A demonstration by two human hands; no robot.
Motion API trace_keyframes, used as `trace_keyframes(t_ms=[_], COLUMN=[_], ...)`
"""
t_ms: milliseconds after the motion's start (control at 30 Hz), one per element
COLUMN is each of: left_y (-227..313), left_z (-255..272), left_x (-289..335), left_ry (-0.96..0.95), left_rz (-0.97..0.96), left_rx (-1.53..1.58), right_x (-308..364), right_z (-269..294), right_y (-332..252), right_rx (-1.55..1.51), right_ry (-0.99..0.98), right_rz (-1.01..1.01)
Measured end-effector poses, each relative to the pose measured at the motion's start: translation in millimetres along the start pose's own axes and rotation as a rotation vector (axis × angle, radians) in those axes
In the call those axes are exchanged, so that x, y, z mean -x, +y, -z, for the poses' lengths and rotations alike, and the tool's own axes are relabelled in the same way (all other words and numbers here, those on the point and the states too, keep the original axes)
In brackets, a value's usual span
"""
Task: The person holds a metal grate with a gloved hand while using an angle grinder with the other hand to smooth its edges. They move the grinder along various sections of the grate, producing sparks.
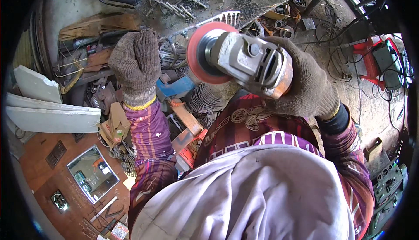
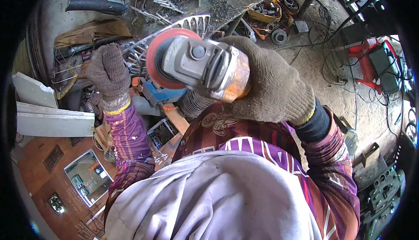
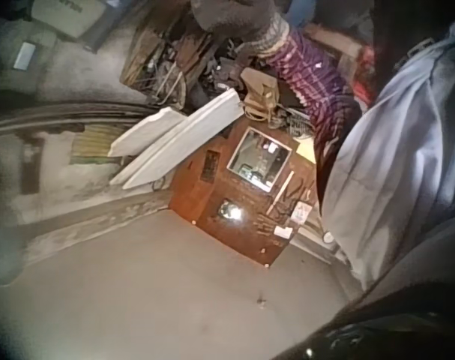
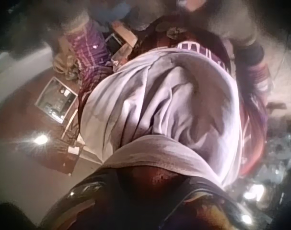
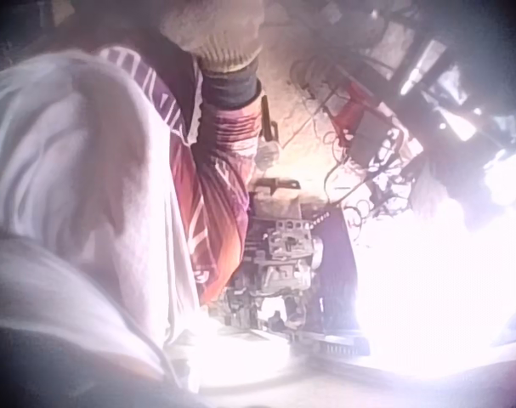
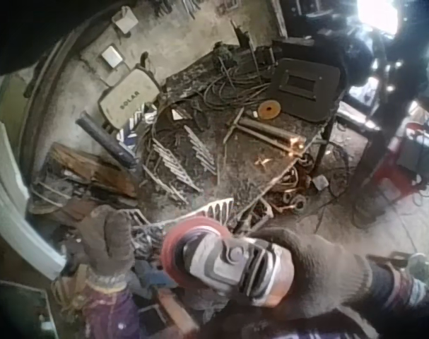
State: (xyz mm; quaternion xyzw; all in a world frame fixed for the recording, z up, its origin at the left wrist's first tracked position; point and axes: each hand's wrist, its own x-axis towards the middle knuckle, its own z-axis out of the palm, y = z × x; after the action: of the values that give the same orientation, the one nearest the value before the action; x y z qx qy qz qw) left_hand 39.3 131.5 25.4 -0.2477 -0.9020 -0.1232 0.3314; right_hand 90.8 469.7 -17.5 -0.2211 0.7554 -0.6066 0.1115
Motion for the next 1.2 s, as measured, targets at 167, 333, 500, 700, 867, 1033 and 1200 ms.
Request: trace_keyframes(t_ms=[167, 333, 500, 700, 867, 1033, 1200], left_y=[2, -11, -9, -7, -6, -8, -7], left_z=[3, -1, 0, 5, 2, 2, 2], left_x=[0, 5, 6, 11, 5, 8, 10], left_ry=[-0.041, 0.033, -0.014, -0.109, 0.004, 0.011, 0.019], left_rz=[0.037, 0.004, 0.068, 0.205, 0.065, 0.106, 0.147], left_rx=[0.031, 0.065, 0.081, 0.036, 0.048, 0.057, -0.006], right_x=[-1, 1, -6, -2, -5, 0, 7], right_z=[-3, -4, -1, -2, -2, -7, -5], right_y=[11, 2, 1, 6, -1, 1, 4], right_rx=[-0.025, 0.094, -0.007, 0.004, 0.065, -0.01, -0.057], right_ry=[0.052, 0.026, -0.018, -0.001, 0.013, -0.028, -0.014], right_rz=[0.026, -0.014, -0.013, 0.03, 0.009, -0.033, -0.026])
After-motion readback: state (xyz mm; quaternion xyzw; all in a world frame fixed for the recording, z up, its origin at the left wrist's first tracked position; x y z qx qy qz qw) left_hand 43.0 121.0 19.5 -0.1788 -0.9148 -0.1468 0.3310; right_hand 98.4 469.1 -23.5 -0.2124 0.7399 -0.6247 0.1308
